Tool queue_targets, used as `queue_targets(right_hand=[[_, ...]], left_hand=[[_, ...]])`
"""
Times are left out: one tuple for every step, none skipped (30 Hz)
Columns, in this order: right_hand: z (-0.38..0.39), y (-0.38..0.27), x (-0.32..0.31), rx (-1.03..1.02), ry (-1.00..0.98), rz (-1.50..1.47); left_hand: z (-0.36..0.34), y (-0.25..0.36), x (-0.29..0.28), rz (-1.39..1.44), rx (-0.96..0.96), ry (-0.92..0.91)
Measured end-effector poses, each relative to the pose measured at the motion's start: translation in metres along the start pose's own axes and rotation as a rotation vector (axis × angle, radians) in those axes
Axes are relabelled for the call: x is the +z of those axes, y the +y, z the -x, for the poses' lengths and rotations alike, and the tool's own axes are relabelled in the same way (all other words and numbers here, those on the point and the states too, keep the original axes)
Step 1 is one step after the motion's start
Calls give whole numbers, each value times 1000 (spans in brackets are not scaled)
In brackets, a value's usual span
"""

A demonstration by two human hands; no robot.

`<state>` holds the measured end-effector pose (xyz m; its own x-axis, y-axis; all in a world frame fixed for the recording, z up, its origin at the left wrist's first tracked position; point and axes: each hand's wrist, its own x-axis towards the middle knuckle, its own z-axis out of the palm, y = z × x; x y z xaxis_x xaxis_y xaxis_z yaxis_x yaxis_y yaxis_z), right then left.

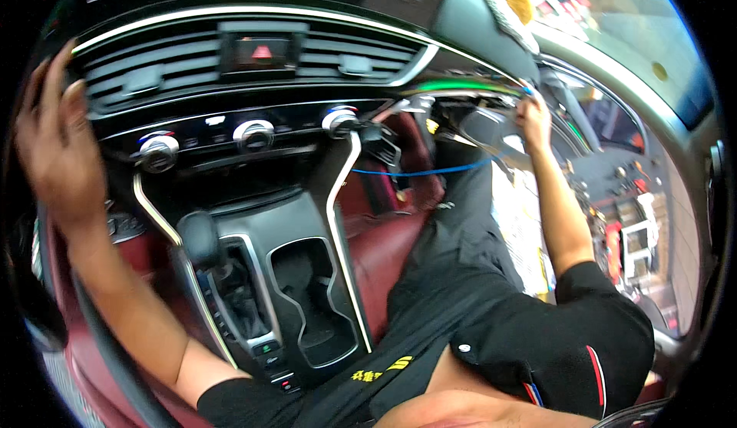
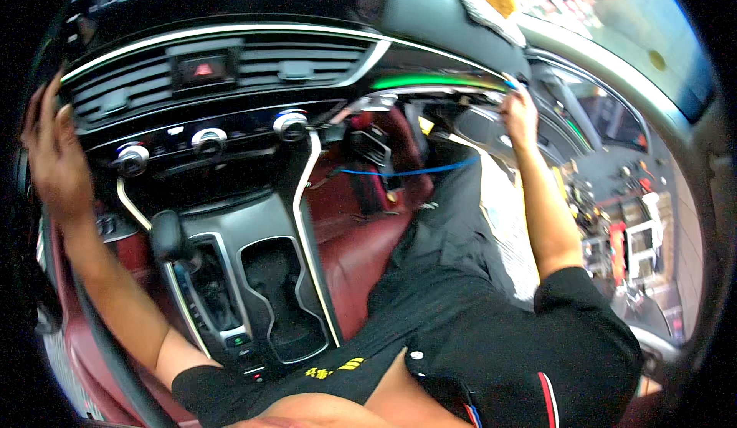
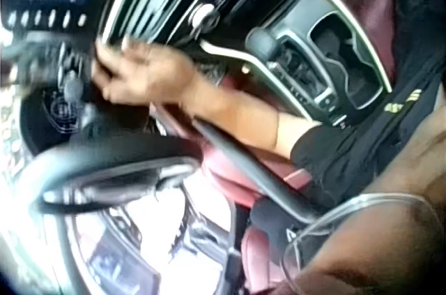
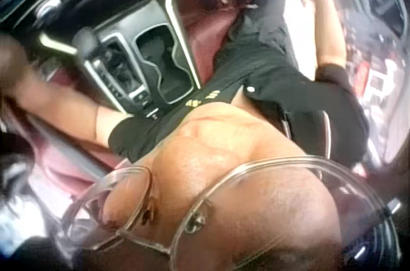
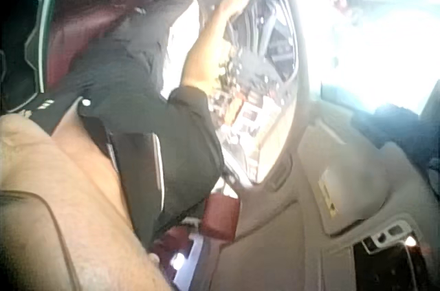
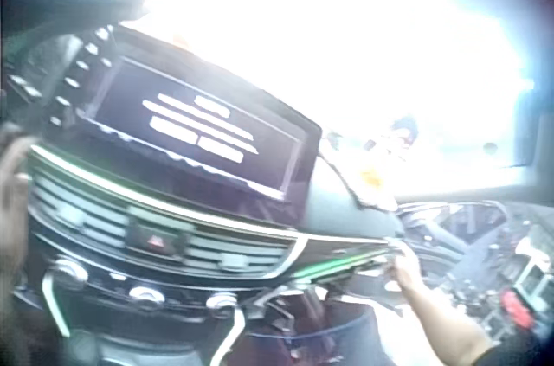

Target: The person prepares a blue light strip by hand, feeds it behind a car dashboard panel using a blue prying tool, and then removes the central air vent assembly by hand.

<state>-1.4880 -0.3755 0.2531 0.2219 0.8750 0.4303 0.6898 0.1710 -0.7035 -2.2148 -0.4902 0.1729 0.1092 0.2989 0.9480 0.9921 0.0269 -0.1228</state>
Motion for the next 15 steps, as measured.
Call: queue_targets(right_hand=[[2, -12, 3, -99, -42, -77], [3, -27, 4, -75, -11, -142], [6, -43, 9, -159, -57, -165], [11, -62, 15, -148, -47, -209], [18, -82, 19, -152, -108, -229], [24, -102, 24, -210, -189, -251], [32, -122, 29, -213, -208, -211], [42, -141, 33, -269, -281, -202], [51, -161, 34, -285, -350, -159], [59, -178, 38, -295, -357, -112], [67, -193, 42, -344, -377, -95], [74, -207, 48, -391, -397, -77], [80, -220, 55, -347, -416, -96], [84, -234, 62, -491, -507, -90], [89, -247, 70, -563, -554, -82]], left_hand=[[-1, 1, -4, -27, -111, -86], [-3, 3, -7, -21, -57, -55], [-5, 6, -9, 11, -74, -49], [-8, 10, -11, 29, -121, -66], [-9, 14, -13, 60, -130, -24], [-11, 18, -14, 57, -138, -29], [-12, 21, -15, 115, -155, -8], [-13, 23, -16, 107, -144, 27], [-14, 24, -17, 111, -153, 31], [-15, 24, -17, 116, -165, 37], [-16, 24, -17, 105, -144, 44], [-16, 24, -17, 112, -169, 30], [-16, 24, -17, 108, -173, 20], [-16, 24, -16, 104, -195, 17], [-15, 23, -15, 99, -199, 23]])
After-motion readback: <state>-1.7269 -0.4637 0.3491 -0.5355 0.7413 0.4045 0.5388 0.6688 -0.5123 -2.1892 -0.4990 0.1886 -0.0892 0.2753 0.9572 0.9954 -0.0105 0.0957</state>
